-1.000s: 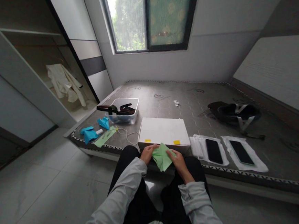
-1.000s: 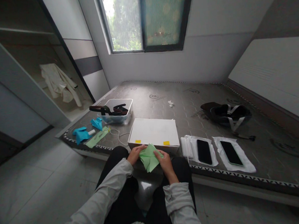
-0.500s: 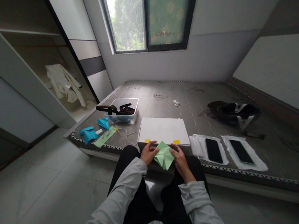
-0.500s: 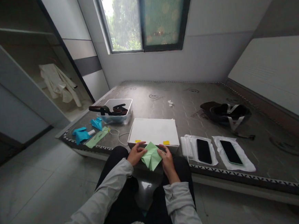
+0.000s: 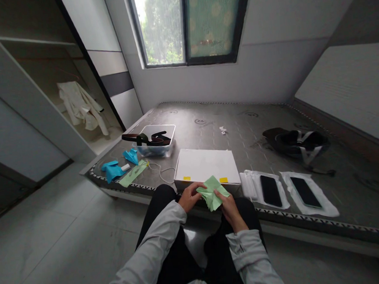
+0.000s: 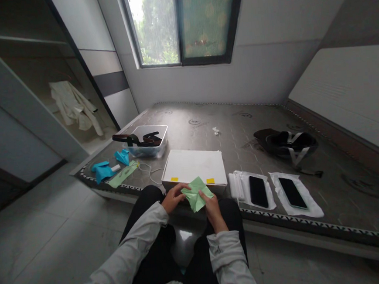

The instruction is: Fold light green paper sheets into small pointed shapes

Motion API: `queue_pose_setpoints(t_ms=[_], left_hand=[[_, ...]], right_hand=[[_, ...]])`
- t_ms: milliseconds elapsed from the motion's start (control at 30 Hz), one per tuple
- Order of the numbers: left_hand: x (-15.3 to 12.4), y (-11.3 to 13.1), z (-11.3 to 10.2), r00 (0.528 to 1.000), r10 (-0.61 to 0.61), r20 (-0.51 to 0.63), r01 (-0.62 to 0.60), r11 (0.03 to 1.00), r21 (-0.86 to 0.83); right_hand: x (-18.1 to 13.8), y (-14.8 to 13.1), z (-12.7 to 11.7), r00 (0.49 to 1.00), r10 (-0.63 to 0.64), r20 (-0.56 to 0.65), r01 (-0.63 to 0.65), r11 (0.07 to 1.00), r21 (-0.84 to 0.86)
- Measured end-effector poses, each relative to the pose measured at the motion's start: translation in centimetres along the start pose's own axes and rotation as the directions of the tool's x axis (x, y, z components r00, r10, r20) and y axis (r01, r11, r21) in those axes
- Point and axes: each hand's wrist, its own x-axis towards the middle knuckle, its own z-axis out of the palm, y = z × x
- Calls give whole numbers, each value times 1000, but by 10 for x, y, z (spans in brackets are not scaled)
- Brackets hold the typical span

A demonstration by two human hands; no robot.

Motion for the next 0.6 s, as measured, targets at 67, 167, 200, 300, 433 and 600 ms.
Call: queue_pose_setpoints(t_ms=[67, 167, 200, 300, 433, 600], left_hand=[[-1, 2, 0, 998, 61, 25, -62, 998, 24], [-2, 4, 1, 995, 93, 34, -96, 990, 105], [-2, 5, 1, 995, 88, 36, -92, 989, 119], [-2, 4, 0, 997, 74, 38, -77, 990, 114], [-2, 3, 0, 996, 74, 45, -76, 996, 53], [-2, 3, 2, 999, 49, 1, -49, 989, 136]], right_hand=[[-1, -2, 0, 1000, -9, -16, 9, 1000, 8], [-3, -4, 1, 1000, -11, -23, 11, 1000, 10], [-4, -4, 1, 1000, -10, -25, 11, 1000, 10], [-3, -4, 1, 999, -14, -38, 15, 1000, 7], [1, 0, -2, 998, -26, -51, 27, 1000, 2], [3, 4, -4, 999, -36, -35, 35, 999, -35]])
